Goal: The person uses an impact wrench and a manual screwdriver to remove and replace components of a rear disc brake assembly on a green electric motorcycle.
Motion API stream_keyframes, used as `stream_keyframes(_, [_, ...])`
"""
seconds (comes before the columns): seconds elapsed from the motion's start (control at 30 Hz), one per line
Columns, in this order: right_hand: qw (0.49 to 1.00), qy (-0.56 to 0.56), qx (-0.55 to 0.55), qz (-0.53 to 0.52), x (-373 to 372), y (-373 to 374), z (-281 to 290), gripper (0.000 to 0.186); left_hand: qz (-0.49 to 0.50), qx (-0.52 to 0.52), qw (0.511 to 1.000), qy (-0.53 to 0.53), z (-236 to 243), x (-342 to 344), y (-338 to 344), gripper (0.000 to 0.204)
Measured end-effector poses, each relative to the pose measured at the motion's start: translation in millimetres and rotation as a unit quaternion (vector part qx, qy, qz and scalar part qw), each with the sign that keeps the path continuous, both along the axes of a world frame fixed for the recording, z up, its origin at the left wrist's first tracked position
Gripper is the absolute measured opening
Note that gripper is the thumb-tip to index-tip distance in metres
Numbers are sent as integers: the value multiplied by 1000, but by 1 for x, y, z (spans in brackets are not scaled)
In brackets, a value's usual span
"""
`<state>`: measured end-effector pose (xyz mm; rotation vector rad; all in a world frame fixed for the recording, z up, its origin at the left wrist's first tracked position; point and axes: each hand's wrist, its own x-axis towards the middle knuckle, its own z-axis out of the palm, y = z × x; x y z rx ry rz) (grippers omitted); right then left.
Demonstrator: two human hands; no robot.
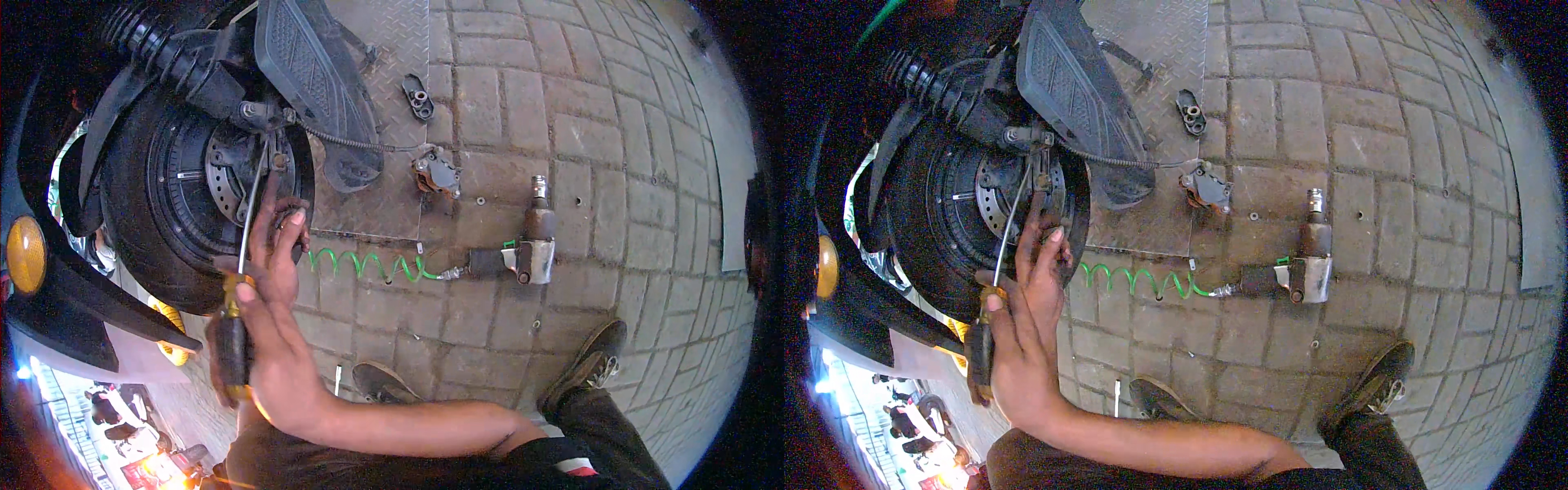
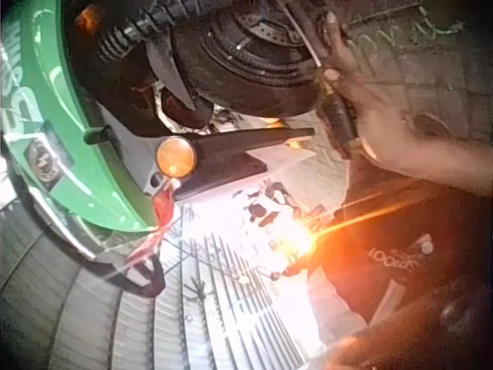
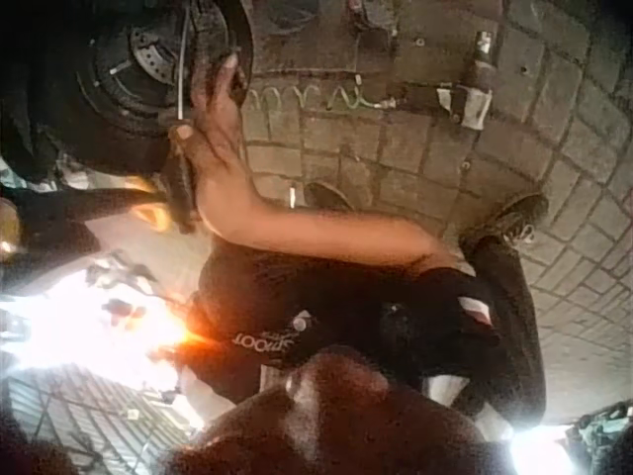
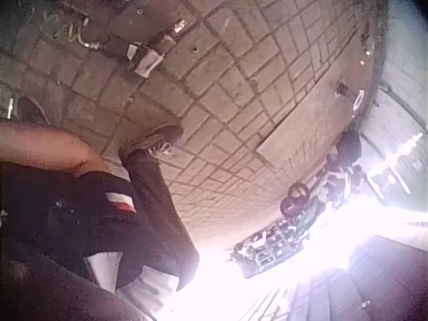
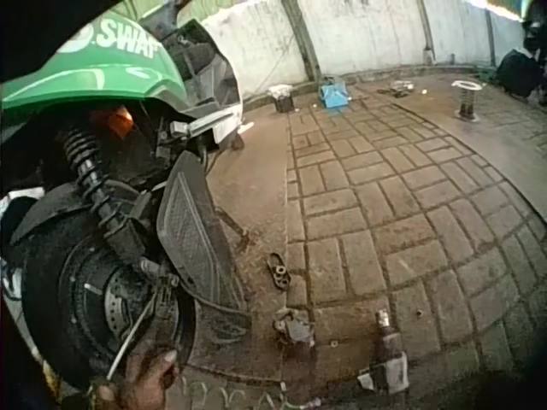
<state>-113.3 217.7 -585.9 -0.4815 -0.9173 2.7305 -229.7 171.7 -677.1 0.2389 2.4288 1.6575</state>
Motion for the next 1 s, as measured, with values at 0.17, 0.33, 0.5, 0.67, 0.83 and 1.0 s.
stream_keyframes(0.17, [995, -89, 16, -34, -10, -12, 17, 47, -8, 43, 999, -11, 5, 2, 14, 65])
stream_keyframes(0.33, [919, -111, -344, 155, 17, 87, 8, 44, -7, -12, 998, -63, -3, -11, 1, 65])
stream_keyframes(0.5, [819, 51, -511, 255, 22, 149, -27, 39, -65, 42, 997, 2, 13, 0, 9, 67])
stream_keyframes(0.67, [854, 5, -444, 271, 14, 137, -18, 45, -59, 127, 990, -24, -3, -3, 2, 66])
stream_keyframes(0.83, [926, -15, -341, 158, 5, 80, 14, 44, -38, 19, 999, -8, 1, 6, 4, 63])
stream_keyframes(1.0, [998, -53, 46, -4, -4, 25, 25, 44, 7, -45, 999, 29, 20, 8, -2, 61])
